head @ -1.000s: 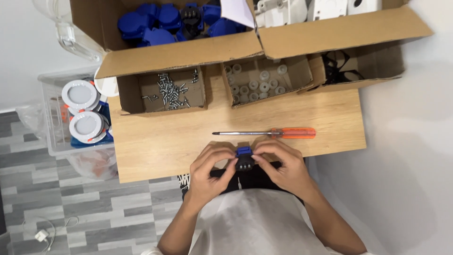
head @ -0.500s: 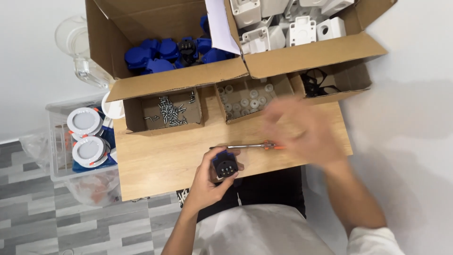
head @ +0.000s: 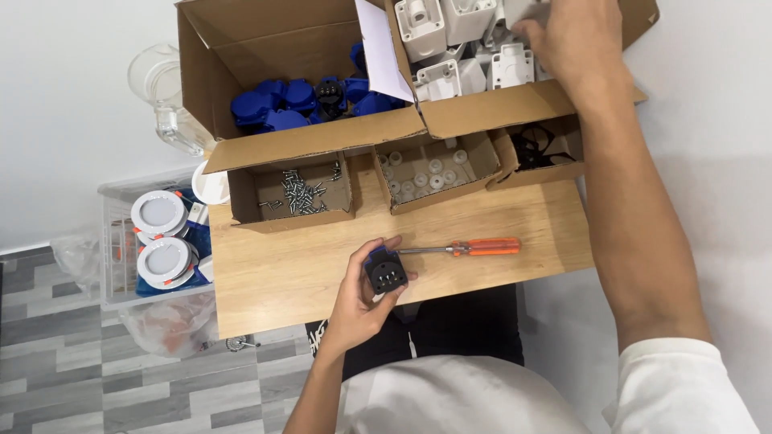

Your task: Using a screwdriver to assemble or disassemble a blue electrical component on a workbench.

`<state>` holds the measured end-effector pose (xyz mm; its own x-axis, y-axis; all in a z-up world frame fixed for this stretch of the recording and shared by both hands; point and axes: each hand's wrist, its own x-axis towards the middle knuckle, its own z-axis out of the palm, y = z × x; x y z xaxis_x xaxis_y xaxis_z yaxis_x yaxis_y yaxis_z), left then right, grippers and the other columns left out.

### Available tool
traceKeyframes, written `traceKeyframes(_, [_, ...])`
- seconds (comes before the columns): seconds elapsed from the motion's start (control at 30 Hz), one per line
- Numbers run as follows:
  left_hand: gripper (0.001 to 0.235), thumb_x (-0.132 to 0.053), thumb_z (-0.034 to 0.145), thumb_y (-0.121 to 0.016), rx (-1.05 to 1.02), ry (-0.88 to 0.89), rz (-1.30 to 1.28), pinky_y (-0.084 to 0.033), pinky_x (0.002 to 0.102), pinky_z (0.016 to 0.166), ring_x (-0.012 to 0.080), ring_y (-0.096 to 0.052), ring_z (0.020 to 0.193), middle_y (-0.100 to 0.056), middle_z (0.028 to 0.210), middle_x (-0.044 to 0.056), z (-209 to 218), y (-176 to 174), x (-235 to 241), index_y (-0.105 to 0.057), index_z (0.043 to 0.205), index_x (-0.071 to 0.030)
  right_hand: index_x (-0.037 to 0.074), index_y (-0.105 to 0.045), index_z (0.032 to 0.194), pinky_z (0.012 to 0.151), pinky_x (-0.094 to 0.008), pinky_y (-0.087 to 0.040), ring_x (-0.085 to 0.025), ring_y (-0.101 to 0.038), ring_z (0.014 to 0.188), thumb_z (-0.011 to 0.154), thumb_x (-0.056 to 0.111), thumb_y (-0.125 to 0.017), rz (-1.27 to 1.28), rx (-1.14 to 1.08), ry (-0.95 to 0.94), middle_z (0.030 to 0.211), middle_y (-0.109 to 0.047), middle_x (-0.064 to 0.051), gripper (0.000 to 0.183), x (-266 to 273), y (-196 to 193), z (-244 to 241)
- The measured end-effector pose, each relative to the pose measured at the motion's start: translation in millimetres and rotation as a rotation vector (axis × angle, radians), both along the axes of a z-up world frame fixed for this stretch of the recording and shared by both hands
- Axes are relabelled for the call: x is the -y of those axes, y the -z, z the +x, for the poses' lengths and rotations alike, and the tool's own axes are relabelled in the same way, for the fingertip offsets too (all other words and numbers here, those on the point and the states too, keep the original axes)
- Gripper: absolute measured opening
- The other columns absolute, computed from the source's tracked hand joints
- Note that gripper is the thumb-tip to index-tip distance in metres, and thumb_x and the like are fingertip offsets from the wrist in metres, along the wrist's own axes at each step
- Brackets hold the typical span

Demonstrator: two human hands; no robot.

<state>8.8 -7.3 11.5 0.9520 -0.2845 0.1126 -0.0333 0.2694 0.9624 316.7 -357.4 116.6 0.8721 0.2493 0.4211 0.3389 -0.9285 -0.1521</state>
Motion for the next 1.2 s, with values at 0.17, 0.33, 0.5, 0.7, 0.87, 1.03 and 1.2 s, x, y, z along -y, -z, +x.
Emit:
traceKeyframes(0.17, [0.068, 0.010, 0.102, -0.067, -0.002, -0.032, -0.043, -0.058, 0.041, 0.113, 0.0370, -0.078, 0.123, -0.043, 0.170, 0.025, -3, 2, 0, -0.035, 0.159, -0.011, -0.002, -0.067, 0.120, 0.086, -0.047, -0.055, -0.034, -0.067, 0.107, 0.118, 0.008, -0.092, 0.215, -0.035, -0.128, 0.119, -0.068, -0.017, 0.027, -1, -12, -34])
traceKeyframes(0.33, [0.070, 0.012, 0.096, -0.074, 0.091, -0.111, -0.039, -0.061, 0.043, 0.112, 0.0404, -0.069, 0.138, -0.038, 0.173, 0.027, -7, 1, -5, -0.045, 0.156, -0.006, -0.010, -0.065, 0.108, 0.120, -0.055, -0.049, -0.048, -0.052, 0.149, 0.112, -0.011, -0.103, 0.535, 0.114, -0.395, 0.146, -0.044, -0.026, 0.039, -20, -38, -136])
traceKeyframes(0.5, [0.065, 0.011, 0.097, -0.072, 0.120, -0.155, -0.006, -0.054, 0.050, 0.124, 0.0431, -0.068, 0.141, -0.048, 0.165, 0.026, -12, -2, -15, -0.047, 0.156, -0.003, 0.008, -0.055, 0.127, 0.122, -0.045, -0.054, -0.034, -0.061, 0.142, 0.079, 0.014, -0.097, 0.942, -0.108, -0.474, 0.148, -0.055, -0.022, 0.064, -48, 5, -231])
traceKeyframes(0.7, [0.069, 0.009, 0.090, -0.079, 0.132, -0.230, 0.048, -0.058, 0.047, 0.114, 0.0402, -0.062, 0.142, -0.056, 0.153, 0.024, -8, 4, -30, -0.038, 0.142, -0.006, 0.003, -0.057, 0.137, 0.111, -0.049, -0.064, -0.039, -0.074, 0.131, 0.065, 0.009, -0.105, 0.994, -0.406, -0.501, 0.138, -0.071, -0.022, 0.086, -93, 72, -284])
traceKeyframes(0.87, [0.075, 0.011, 0.078, -0.088, 0.093, -0.269, 0.058, -0.067, 0.042, 0.098, 0.0385, -0.068, 0.134, -0.057, 0.153, 0.026, -12, 7, -40, -0.041, 0.135, -0.001, -0.001, -0.066, 0.135, 0.105, -0.050, -0.062, -0.036, -0.077, 0.123, 0.064, 0.011, -0.103, 0.773, -0.409, -0.339, 0.131, -0.078, -0.018, 0.081, -117, 102, -302])
traceKeyframes(1.03, [0.074, 0.001, 0.076, -0.096, 0.177, -0.273, 0.164, -0.064, 0.037, 0.087, 0.0293, -0.072, 0.116, -0.059, 0.144, 0.023, -12, -17, -38, -0.058, 0.139, 0.005, -0.002, -0.067, 0.131, 0.106, -0.047, -0.061, -0.035, -0.076, 0.122, 0.071, 0.013, -0.101, 0.776, -0.343, -0.378, 0.132, -0.077, -0.017, 0.071, -133, 115, -299])
traceKeyframes(1.2, [0.079, -0.011, 0.073, -0.101, 0.268, -0.245, 0.264, -0.057, 0.032, 0.072, 0.0246, -0.072, 0.095, -0.068, 0.137, 0.023, -8, -17, -34, -0.064, 0.141, 0.007, -0.002, -0.067, 0.132, 0.107, -0.047, -0.060, -0.036, -0.076, 0.122, 0.070, 0.013, -0.102, 0.805, -0.321, -0.424, 0.131, -0.077, -0.017, 0.073, -139, 124, -293])
